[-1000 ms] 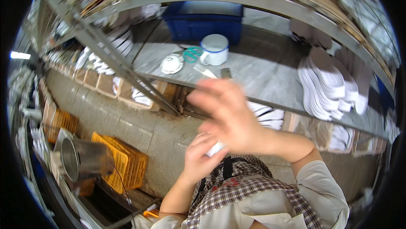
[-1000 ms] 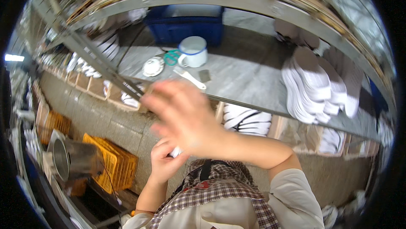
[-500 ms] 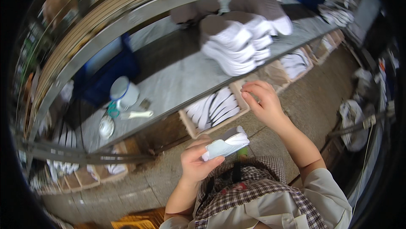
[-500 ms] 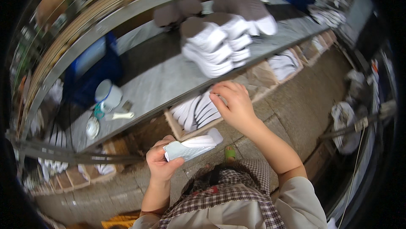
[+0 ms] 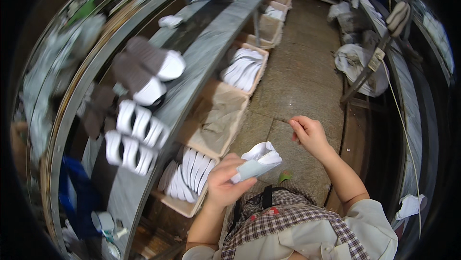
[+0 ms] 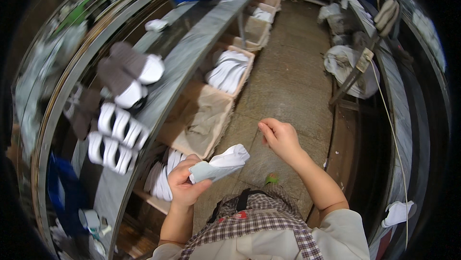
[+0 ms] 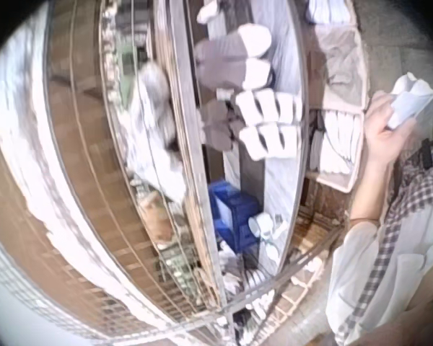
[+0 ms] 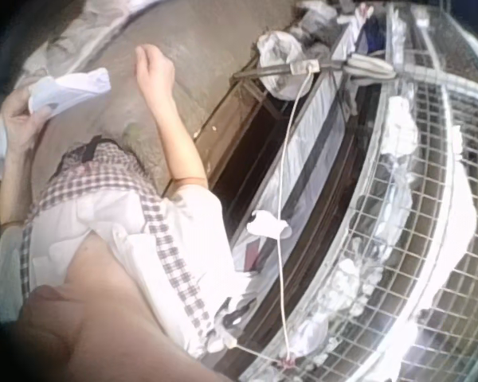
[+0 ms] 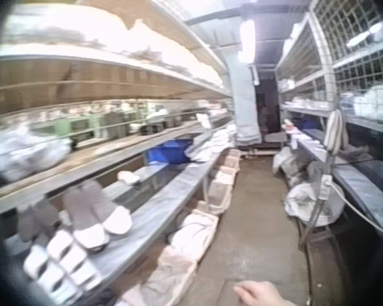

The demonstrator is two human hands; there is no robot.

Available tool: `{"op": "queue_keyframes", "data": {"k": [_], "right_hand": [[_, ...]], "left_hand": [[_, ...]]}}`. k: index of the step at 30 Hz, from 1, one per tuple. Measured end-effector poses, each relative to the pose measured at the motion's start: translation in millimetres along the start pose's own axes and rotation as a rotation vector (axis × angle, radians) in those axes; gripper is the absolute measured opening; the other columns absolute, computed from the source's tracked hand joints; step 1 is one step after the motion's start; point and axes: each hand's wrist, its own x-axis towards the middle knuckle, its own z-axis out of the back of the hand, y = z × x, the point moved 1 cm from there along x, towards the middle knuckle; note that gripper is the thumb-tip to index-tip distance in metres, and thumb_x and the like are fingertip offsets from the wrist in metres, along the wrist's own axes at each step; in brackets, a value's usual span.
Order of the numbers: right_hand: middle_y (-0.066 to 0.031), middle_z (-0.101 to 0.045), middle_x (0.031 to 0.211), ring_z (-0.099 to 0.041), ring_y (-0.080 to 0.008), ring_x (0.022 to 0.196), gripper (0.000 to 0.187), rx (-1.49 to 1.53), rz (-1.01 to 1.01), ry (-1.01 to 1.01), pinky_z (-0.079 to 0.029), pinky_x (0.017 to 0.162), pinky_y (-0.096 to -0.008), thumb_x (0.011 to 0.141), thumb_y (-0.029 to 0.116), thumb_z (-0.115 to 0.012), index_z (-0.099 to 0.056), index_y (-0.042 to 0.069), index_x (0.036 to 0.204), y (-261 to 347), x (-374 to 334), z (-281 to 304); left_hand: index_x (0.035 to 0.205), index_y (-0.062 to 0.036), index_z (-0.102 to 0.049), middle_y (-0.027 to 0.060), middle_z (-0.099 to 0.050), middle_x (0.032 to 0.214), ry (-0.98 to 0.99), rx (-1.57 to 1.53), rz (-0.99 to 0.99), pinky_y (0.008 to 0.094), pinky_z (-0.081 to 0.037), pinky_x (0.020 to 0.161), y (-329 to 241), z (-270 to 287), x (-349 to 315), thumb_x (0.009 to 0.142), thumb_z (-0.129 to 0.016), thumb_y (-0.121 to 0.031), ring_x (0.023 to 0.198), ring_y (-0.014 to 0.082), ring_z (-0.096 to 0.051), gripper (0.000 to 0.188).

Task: The person picks up white slippers from a metal shelf, stacks them, and places them into a yellow crate. They repeat this process, gathering slippers from different locations on the shelf and organizing them into the crate.

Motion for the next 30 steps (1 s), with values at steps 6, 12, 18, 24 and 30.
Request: {"op": "queue_keyframes", "data": {"k": [6,12,18,24,30], "right_hand": [[-0.0160,-0.053,0.119,-0.051,-0.0267,0.110,0.061,-0.048,0.162,-0.040,-0.042,0.089,-0.0389,0.080,0.024,-0.067,-0.040,0.012,0.134,-81.8,57.8,109.3],[-0.0110,-0.039,0.137,-0.033,-0.0299,0.128,0.071,0.118,0.295,0.162,-0.026,0.106,-0.0435,0.072,0.024,-0.075,-0.041,0.014,0.135,-123.5,116.1,147.8],[-0.0091,-0.053,0.122,-0.047,-0.0276,0.115,0.051,0.061,0.282,0.043,-0.037,0.096,-0.0400,0.069,0.019,-0.076,-0.058,0.010,0.116,-165.7,221.4,158.5],[-0.0095,-0.061,0.108,-0.057,-0.0275,0.101,0.040,0.109,0.273,0.001,-0.044,0.088,-0.0372,0.069,0.017,-0.076,-0.063,0.006,0.104,-169.1,371.2,197.1],[-0.0088,-0.061,0.107,-0.057,-0.0239,0.101,0.036,0.309,0.232,0.122,-0.044,0.089,-0.0353,0.072,0.017,-0.076,-0.063,0.005,0.104,-163.5,503.5,218.6]], "left_hand": [[0.090,0.0026,-0.065,0.0114,-0.064,0.087,0.111,-0.037,0.021,0.0327,-0.045,0.065,73.7,-107.4,117.9,0.061,-0.078,0.002,0.073,0.0243,-0.056,0.032],[0.081,0.0034,-0.063,0.0081,-0.062,0.078,0.240,0.023,-0.063,0.0307,-0.042,0.060,141.5,-164.1,214.9,0.053,-0.077,0.003,0.066,0.0190,-0.053,0.031],[0.084,0.0026,-0.061,0.0111,-0.062,0.085,0.273,-0.053,-0.035,0.0328,-0.045,0.066,237.2,-185.3,301.8,0.058,-0.077,0.004,0.074,0.0215,-0.057,0.031],[0.132,-0.0044,-0.039,0.0158,-0.049,0.125,0.253,-0.692,0.218,0.0357,-0.041,0.090,356.1,-167.4,419.1,0.085,-0.062,-0.035,0.110,0.0251,-0.049,0.061],[0.138,-0.0018,-0.029,0.0168,-0.049,0.129,0.472,-0.472,0.794,0.0348,-0.039,0.097,505.5,-152.3,499.1,0.089,-0.055,-0.041,0.115,0.0235,-0.048,0.068]]}}
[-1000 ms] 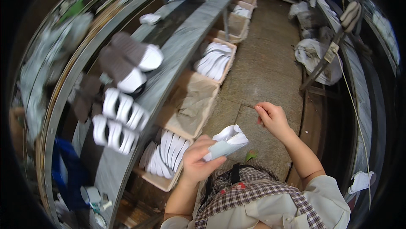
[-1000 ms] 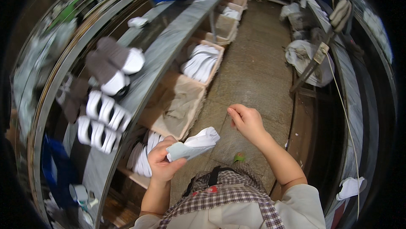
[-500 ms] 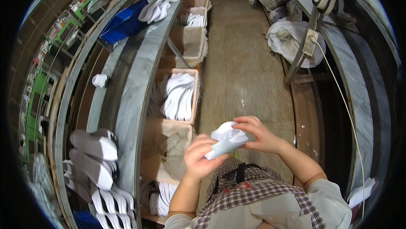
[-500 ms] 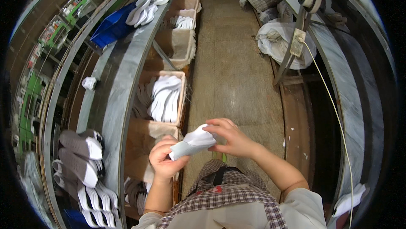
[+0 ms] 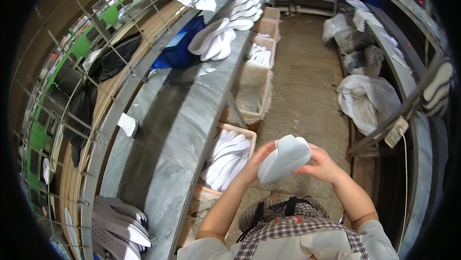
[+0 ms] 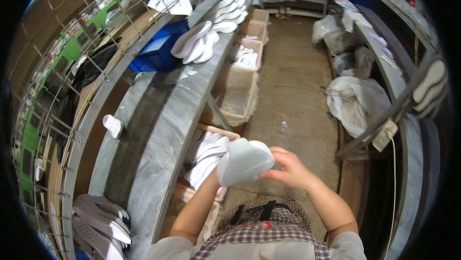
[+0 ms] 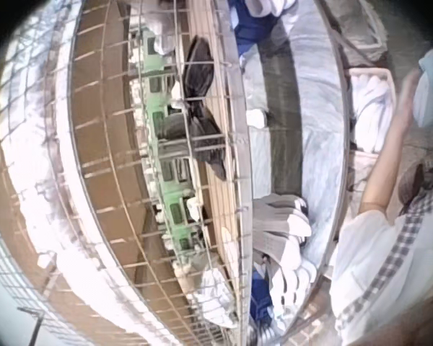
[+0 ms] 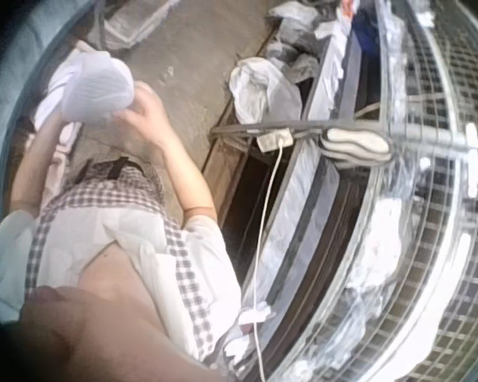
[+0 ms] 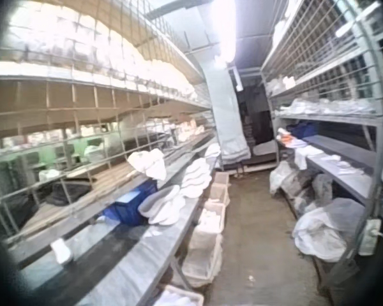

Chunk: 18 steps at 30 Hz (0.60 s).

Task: The person picks up white slippers from a metal shelf, stacks them, and places them into a yellow crate. They repeat this process, gathering slippers from different locations on the shelf and organizing them into the crate.

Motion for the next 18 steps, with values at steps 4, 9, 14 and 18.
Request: {"op": "queue_keyframes", "data": {"k": [4,9,14,18], "right_hand": [[-0.0054,-0.061,0.110,-0.056,-0.0182,0.102,0.034,0.468,-0.231,0.182,-0.043,0.089,-0.0344,0.080,0.016,-0.069,-0.059,0.004,0.111,-45.3,75.0,9.4],[-0.0060,-0.058,0.116,-0.051,-0.0155,0.109,0.038,0.777,-0.347,0.432,-0.039,0.096,-0.0345,0.092,0.022,-0.054,-0.049,0.002,0.125,-123.5,155.0,17.5],[-0.0071,-0.053,0.123,-0.052,-0.0146,0.108,0.040,0.499,-0.367,0.466,-0.041,0.091,-0.0320,0.092,0.027,-0.054,-0.048,0.006,0.126,-174.1,208.5,36.0],[-0.0034,-0.059,0.109,-0.056,-0.0111,0.095,0.037,0.466,-0.667,0.549,-0.042,0.081,-0.0262,0.090,0.032,-0.057,-0.054,0.007,0.117,-211.0,229.7,80.8]], "left_hand": [[0.135,-0.0013,-0.035,0.0160,-0.052,0.125,0.224,0.216,0.056,0.0346,-0.044,0.092,12.3,42.5,28.2,0.085,-0.062,-0.030,0.111,0.0242,-0.052,0.064],[0.132,-0.0023,-0.038,0.0090,-0.057,0.116,-0.057,-0.485,0.336,0.0312,-0.049,0.084,12.3,35.1,69.9,0.083,-0.066,-0.018,0.103,0.0187,-0.057,0.059],[0.126,-0.0023,-0.044,0.0083,-0.061,0.108,-0.780,-0.491,-0.118,0.0309,-0.051,0.079,-28.0,37.5,92.5,0.083,-0.066,-0.013,0.094,0.0175,-0.061,0.049],[0.121,0.0008,-0.047,0.0124,-0.063,0.102,-1.314,-0.094,-0.087,0.0325,-0.053,0.077,-76.8,90.0,88.8,0.084,-0.062,-0.009,0.090,0.0221,-0.063,0.041]]}}
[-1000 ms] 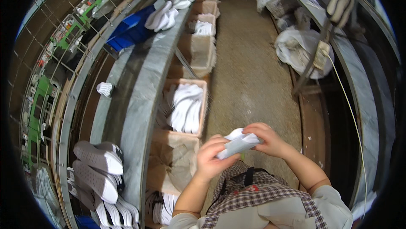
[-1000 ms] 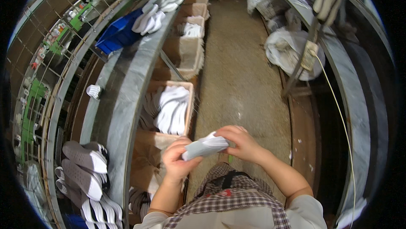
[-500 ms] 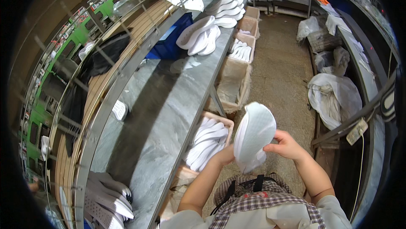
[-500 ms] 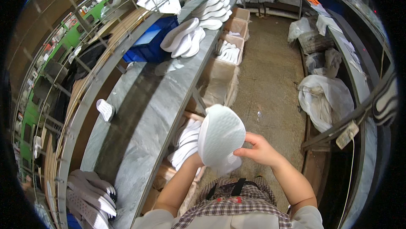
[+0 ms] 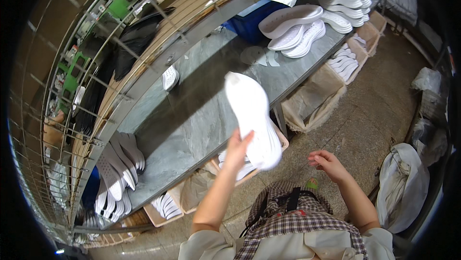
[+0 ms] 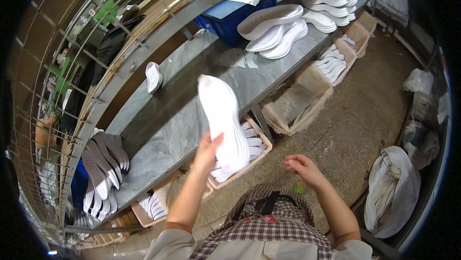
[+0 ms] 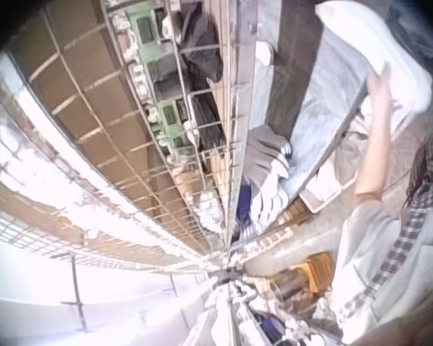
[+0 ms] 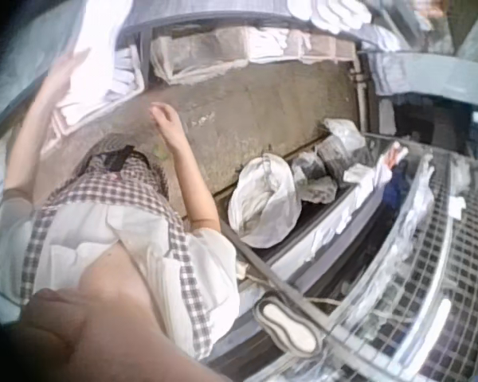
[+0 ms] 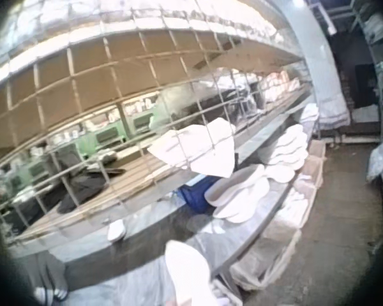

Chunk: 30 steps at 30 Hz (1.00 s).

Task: The person picks up white slippers from a metal shelf, stacks them, and places them into a yellow crate. They repeat this process, gathering slippers from different locations on the shelf and organizing them into the crate.

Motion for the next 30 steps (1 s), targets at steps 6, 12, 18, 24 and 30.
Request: {"op": "queue_keyframes", "data": {"k": [6,12,18,24,30], "right_hand": [[-0.0010,-0.061,0.094,-0.055,-0.0087,0.086,0.030,-0.007,-0.064,0.106,-0.044,0.077,-0.0255,0.088,0.028,-0.061,-0.058,0.004,0.105,-20.6,25.7,19.5],[-0.0027,-0.061,0.091,-0.056,-0.0104,0.085,0.023,-0.035,-0.122,0.056,-0.045,0.078,-0.0266,0.087,0.017,-0.062,-0.057,0.001,0.103,-26.1,46.7,4.4],[-0.0018,-0.059,0.088,-0.054,-0.0091,0.081,0.015,0.085,0.060,-0.208,-0.044,0.073,-0.0241,0.088,0.011,-0.060,-0.057,0.001,0.099,-45.8,63.8,-47.3],[-0.0009,-0.058,0.082,-0.053,-0.0074,0.075,0.015,0.011,0.080,-0.286,-0.044,0.066,-0.0229,0.088,0.012,-0.060,-0.057,0.002,0.097,-48.4,51.5,-120.4],[-0.0111,-0.063,0.086,-0.061,-0.0216,0.078,0.018,-0.342,0.139,-0.342,-0.049,0.068,-0.0323,0.084,0.016,-0.061,-0.063,0.003,0.096,-34.0,25.0,-135.8]], "left_hand": [[0.118,0.0039,-0.047,0.0125,-0.062,0.105,-0.162,-0.030,-0.002,0.0335,-0.052,0.072,-25.4,37.6,87.1,0.090,-0.055,-0.023,0.090,0.0216,-0.063,0.040],[0.121,-0.0030,-0.049,0.0073,-0.059,0.106,-0.326,0.764,-0.172,0.0287,-0.047,0.068,-32.3,121.5,114.0,0.088,-0.058,-0.035,0.088,0.0164,-0.057,0.047],[0.132,0.0002,-0.032,0.0118,-0.053,0.101,-0.566,0.200,-0.262,0.0375,-0.048,0.062,-67.9,296.7,213.3,0.085,-0.061,-0.031,0.084,0.0207,-0.059,0.063],[0.125,0.0057,-0.040,0.0164,-0.061,0.088,-0.517,0.991,-0.482,0.0361,-0.050,0.067,-50.5,419.1,335.1,0.085,-0.060,-0.023,0.079,0.0258,-0.062,0.054],[0.123,0.0058,-0.044,0.0163,-0.062,0.095,-0.313,0.463,-0.289,0.0339,-0.051,0.079,-91.5,392.6,359.8,0.086,-0.051,-0.007,0.088,0.0256,-0.060,0.040]]}}
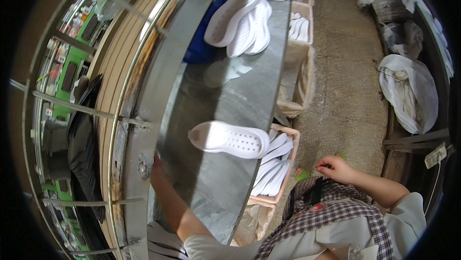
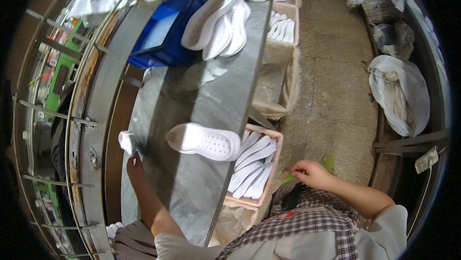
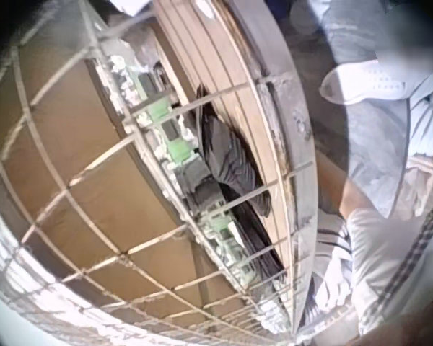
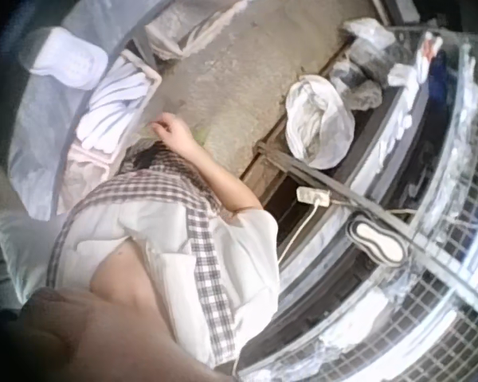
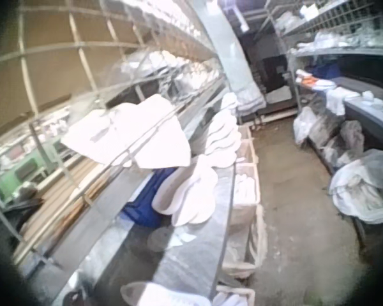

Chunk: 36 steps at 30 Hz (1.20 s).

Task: The person picks up white slippers from a metal shelf, stacks them, and places them into a yellow crate. They repeat this process, gathering slippers from different locations on the shelf and organizing them into the crate.

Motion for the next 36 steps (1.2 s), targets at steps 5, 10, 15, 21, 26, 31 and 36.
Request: {"op": "queue_keyframes", "data": {"k": [5,10,15,21,26,31,36], "right_hand": [[-0.0080,-0.063,0.093,-0.060,-0.0177,0.086,0.029,0.077,0.127,-0.054,-0.048,0.074,-0.0316,0.084,0.019,-0.062,-0.059,0.004,0.108,20.4,11.7,18.7],[-0.0119,-0.046,0.132,-0.044,-0.0204,0.120,0.072,0.420,0.359,0.086,-0.037,0.096,-0.0348,0.085,0.031,-0.064,-0.025,0.014,0.143,46.9,28.9,24.8],[-0.0121,-0.012,0.149,-0.022,-0.0254,0.135,0.115,1.097,0.421,0.292,-0.025,0.107,-0.0397,0.070,0.071,-0.059,0.005,0.013,0.145,56.5,-0.2,49.8],[-0.0091,-0.032,0.141,-0.038,-0.0267,0.126,0.083,1.264,0.279,0.351,-0.035,0.102,-0.0412,0.083,0.065,-0.043,-0.019,0.012,0.143,37.5,-72.9,104.9],[-0.0124,-0.036,0.135,-0.039,-0.0344,0.121,0.072,1.460,-0.274,0.477,-0.036,0.093,-0.0559,0.082,0.065,-0.041,-0.035,0.016,0.135,10.5,-109.5,126.3],[-0.0190,-0.034,0.130,-0.036,-0.0407,0.118,0.076,1.491,-0.472,0.354,-0.035,0.094,-0.0571,0.079,0.066,-0.045,-0.031,0.014,0.134,-10.3,-122.5,138.3],[-0.0182,-0.038,0.127,-0.039,-0.0404,0.115,0.074,1.464,-0.549,0.321,-0.035,0.094,-0.0567,0.081,0.066,-0.041,-0.034,0.013,0.132,-17.6,-133.7,143.6]], "left_hand": [[0.139,-0.0090,-0.031,0.0151,-0.047,0.123,0.370,-0.837,0.204,0.0325,-0.050,0.092,-127.7,-50.6,-166.4,0.077,-0.046,0.008,0.109,0.0251,-0.051,0.066],[0.137,-0.0177,-0.032,0.0138,-0.043,0.128,0.696,-0.919,0.413,0.0370,-0.056,0.079,-201.3,-116.0,-379.7,0.064,-0.049,0.017,0.106,0.0280,-0.054,0.083],[0.142,-0.0142,-0.025,0.0154,-0.048,0.124,1.009,-0.749,0.509,0.0361,-0.054,0.073,-214.5,-189.2,-522.3,0.067,-0.059,0.010,0.100,0.0269,-0.057,0.085],[0.144,-0.0091,-0.008,0.0057,-0.053,0.086,1.030,-0.246,0.084,0.0256,-0.049,0.061,-215.7,-243.9,-558.4,0.083,-0.063,-0.006,0.070,0.0136,-0.056,0.082],[0.138,0.0045,-0.021,0.0048,-0.055,0.084,0.928,-0.499,0.480,0.0227,-0.045,0.061,-200.3,-309.0,-580.1,0.092,-0.054,-0.022,0.070,0.0120,-0.055,0.062],[0.135,0.0096,-0.026,0.0209,-0.053,0.115,0.917,-0.445,0.599,0.0313,-0.048,0.081,-191.1,-324.8,-624.3,0.084,-0.061,-0.017,0.100,0.0227,-0.056,0.067],[0.134,0.0103,-0.027,0.0203,-0.052,0.115,0.899,-0.463,0.596,0.0305,-0.048,0.080,-183.2,-324.2,-640.3,0.084,-0.061,-0.019,0.099,0.0233,-0.057,0.067]]}}
